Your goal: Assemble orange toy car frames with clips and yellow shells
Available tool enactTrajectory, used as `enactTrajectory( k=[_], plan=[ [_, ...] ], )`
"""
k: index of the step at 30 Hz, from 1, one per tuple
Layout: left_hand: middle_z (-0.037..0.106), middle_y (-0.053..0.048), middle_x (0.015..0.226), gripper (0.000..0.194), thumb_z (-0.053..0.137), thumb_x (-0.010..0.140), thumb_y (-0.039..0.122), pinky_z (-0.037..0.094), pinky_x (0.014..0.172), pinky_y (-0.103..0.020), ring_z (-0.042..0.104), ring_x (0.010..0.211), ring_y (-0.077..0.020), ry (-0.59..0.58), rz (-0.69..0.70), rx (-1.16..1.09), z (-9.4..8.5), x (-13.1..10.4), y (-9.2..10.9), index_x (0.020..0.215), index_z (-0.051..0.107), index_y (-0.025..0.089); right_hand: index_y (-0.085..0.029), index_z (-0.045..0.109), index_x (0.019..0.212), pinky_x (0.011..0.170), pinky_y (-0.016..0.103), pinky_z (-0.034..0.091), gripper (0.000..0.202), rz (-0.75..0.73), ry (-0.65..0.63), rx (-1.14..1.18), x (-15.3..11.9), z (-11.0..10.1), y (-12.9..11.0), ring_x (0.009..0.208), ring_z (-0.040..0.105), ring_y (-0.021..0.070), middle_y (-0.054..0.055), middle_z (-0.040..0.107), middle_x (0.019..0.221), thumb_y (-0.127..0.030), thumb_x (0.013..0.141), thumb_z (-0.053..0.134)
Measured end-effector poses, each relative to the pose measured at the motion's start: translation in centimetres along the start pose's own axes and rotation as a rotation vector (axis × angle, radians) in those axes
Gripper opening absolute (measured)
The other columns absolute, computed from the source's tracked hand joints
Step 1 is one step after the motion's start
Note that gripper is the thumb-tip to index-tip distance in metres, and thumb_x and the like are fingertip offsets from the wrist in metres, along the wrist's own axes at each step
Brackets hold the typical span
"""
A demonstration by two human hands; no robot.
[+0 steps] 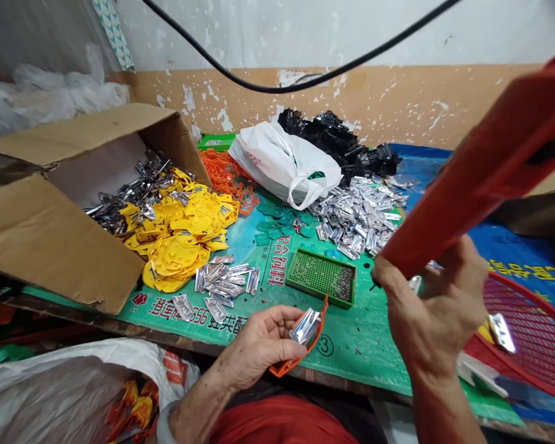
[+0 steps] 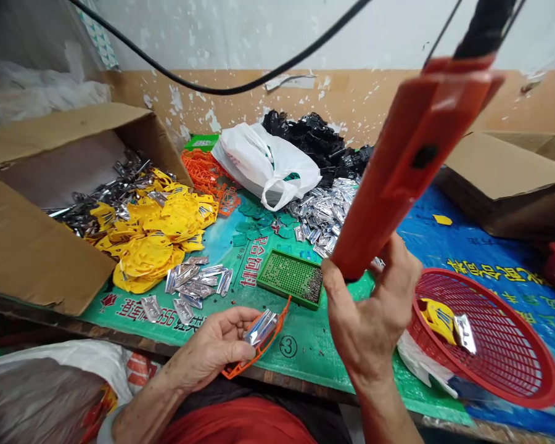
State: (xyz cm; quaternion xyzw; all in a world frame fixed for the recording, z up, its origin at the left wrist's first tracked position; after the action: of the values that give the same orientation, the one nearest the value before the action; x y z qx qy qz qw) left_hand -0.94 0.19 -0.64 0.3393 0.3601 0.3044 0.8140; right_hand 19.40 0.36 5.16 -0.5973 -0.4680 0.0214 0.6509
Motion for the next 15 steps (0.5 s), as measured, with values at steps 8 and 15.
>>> enactTrajectory(
  k=[8, 15],
  plan=[
    [0.066, -0.003, 0.088, 0.022, 0.071, 0.075, 0.03, 0.043, 0.064, -0.02, 0.058, 0.073, -0.0104, 0.074, 0.123, 0.145, 0.6, -0.3, -0.3, 0.093, 0.066, 0.018, -0.021, 0.063, 0.112, 0.061, 0.027, 0.051, 0.028, 0.024, -0.473, -0.084, -5.5, -0.9, 1.0, 0.067, 0.058, 0.0148, 0.003, 0.062, 0.08, -0.029, 0.085, 0.058],
    [0.061, -0.005, 0.078, 0.025, 0.048, 0.08, 0.0, 0.044, 0.063, -0.024, 0.056, 0.071, -0.0138, 0.067, 1.018, 1.11, 1.4, -0.8, -0.3, 0.097, 0.061, 0.015, -0.021, 0.058, 0.111, 0.061, 0.023, 0.049, 0.039, 0.66, -0.772, 0.311, -7.3, 0.4, 0.9, 0.065, 0.056, 0.0128, 0.001, 0.063, 0.081, -0.05, 0.084, 0.055]
  ],
)
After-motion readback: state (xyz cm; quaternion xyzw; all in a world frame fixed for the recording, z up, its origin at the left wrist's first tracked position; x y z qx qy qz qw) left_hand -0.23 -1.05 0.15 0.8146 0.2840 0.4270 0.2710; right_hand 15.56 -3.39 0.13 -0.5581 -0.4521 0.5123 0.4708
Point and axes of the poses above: each hand's wrist, its own x-axis towards the middle knuckle, its own z-axis out of the palm, y = z × x, the point moved 1 cm from there along x, towards the middle knuckle
